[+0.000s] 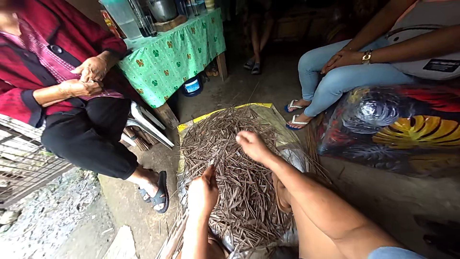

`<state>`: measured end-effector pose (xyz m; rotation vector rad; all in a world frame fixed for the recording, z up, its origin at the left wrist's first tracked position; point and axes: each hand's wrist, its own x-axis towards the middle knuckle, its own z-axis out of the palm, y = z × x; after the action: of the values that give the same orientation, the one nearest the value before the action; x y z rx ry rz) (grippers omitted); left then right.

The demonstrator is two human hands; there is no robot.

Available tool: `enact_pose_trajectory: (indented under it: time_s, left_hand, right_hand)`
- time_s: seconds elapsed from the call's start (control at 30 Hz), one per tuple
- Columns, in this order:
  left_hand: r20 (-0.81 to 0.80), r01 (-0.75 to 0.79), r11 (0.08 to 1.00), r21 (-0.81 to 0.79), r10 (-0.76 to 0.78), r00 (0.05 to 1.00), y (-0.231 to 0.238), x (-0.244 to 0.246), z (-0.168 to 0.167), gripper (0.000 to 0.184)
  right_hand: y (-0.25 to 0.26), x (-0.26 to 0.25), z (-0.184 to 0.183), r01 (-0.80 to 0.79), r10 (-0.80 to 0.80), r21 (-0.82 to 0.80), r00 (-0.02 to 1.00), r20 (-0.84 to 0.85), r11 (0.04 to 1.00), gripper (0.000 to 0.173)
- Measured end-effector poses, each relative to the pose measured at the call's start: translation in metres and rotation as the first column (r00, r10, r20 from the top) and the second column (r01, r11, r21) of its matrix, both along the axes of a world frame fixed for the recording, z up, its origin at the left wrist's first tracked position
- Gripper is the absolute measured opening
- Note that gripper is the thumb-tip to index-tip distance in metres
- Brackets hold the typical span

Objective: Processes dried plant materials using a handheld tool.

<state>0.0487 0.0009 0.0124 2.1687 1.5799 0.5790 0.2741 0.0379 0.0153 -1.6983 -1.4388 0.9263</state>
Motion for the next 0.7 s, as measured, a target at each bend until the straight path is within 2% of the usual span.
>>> enact_pose_trajectory:
  time_s: [0.07,0.17,0.27,0.37,0.53,0.7]
  left_hand:
    - [0.032,0.007,0.999,-0.038,-0.006,0.999,0.002,0.001,0.001,0.036]
    - [0.085,0.014,0.995,-0.095,-0.006,0.996,0.004,0.002,0.002,0.037]
    - [0.137,0.035,0.988,-0.151,-0.014,0.991,0.009,-0.003,0.0,0.037]
    - [0.151,0.081,0.989,-0.122,-0.062,0.987,0.013,-0.006,-0.006,0.036]
    - [0.138,0.129,0.971,-0.2,-0.103,0.985,0.011,-0.006,-0.002,0.04]
    - [0.144,0.128,0.97,-0.206,-0.1,0.985,0.009,-0.006,-0.001,0.038]
  right_hand:
    - [-0.013,-0.023,-0.006,-0.209,0.205,-0.044,0.975,-0.082,0.977,0.037]
    - [-0.026,-0.044,-0.011,-0.348,0.348,0.019,0.937,-0.001,0.937,0.035]
    - [-0.024,-0.045,-0.02,-0.369,0.361,0.125,0.929,0.087,0.921,0.035]
    - [-0.023,-0.045,-0.025,-0.354,0.341,0.178,0.935,0.1,0.918,0.036]
    - [-0.017,-0.036,-0.023,-0.325,0.293,0.184,0.939,0.182,0.928,0.038]
    - [-0.014,-0.028,-0.017,-0.29,0.239,0.17,0.933,0.268,0.942,0.039]
